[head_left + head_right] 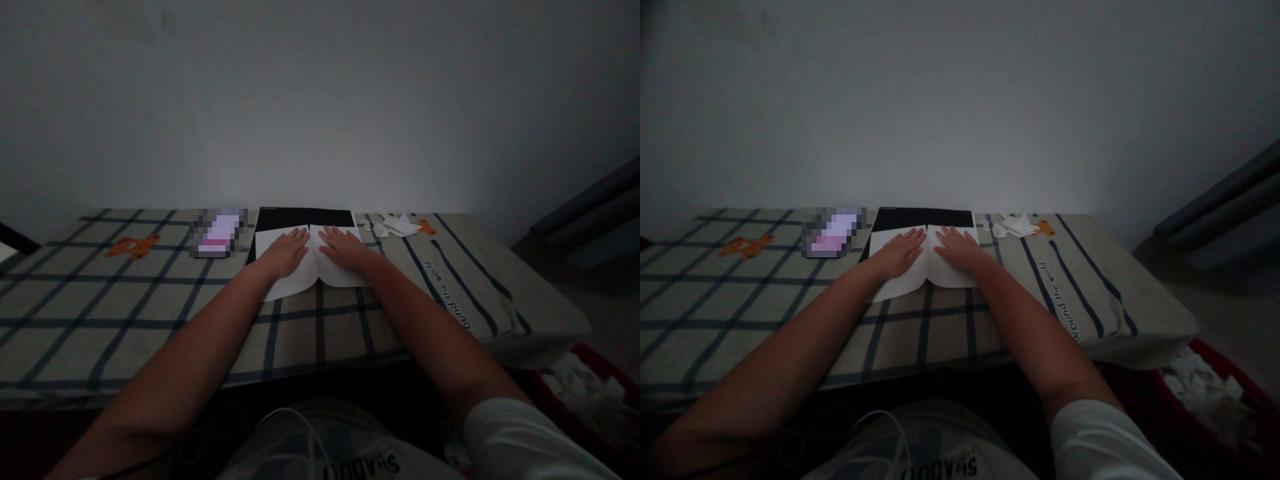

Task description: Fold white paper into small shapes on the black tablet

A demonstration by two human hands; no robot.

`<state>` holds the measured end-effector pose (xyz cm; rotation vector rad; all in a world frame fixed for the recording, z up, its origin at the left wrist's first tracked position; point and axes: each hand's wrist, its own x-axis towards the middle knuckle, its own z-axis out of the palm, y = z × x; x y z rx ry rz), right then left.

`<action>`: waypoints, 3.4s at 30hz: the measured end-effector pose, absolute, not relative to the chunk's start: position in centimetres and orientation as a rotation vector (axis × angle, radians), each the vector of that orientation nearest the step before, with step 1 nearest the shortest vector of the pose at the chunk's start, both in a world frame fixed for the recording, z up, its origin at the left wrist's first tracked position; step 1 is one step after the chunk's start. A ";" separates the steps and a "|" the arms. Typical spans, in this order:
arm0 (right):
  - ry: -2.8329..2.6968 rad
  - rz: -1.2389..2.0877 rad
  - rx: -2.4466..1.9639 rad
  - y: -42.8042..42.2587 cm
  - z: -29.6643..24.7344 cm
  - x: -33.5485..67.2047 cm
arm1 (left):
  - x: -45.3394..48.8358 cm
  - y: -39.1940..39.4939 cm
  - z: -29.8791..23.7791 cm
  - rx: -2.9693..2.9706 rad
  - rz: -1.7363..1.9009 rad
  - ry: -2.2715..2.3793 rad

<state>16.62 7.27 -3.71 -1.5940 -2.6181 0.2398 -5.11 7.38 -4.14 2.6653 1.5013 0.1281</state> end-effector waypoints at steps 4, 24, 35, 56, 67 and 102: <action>-2.612 0.230 -1.604 7.3 -3.8 16.6 | -5.2 7.5 -4.4 2.677 0.126 1.498; -2.617 0.231 -1.616 7.3 -3.8 16.6 | -4.8 7.2 -4.1 2.678 0.097 1.528; -2.615 0.226 -1.611 7.1 -3.6 16.6 | -4.8 7.1 -4.3 2.687 0.098 1.549; -2.537 0.155 -1.641 7.7 -4.1 16.7 | -4.5 6.5 -2.9 2.708 0.308 1.517; -2.466 0.148 -1.644 7.4 -3.1 16.4 | -4.7 6.3 -3.4 2.667 0.172 1.541; -2.557 0.225 -1.634 7.6 -4.3 15.9 | -5.3 7.0 -3.9 2.648 0.116 1.559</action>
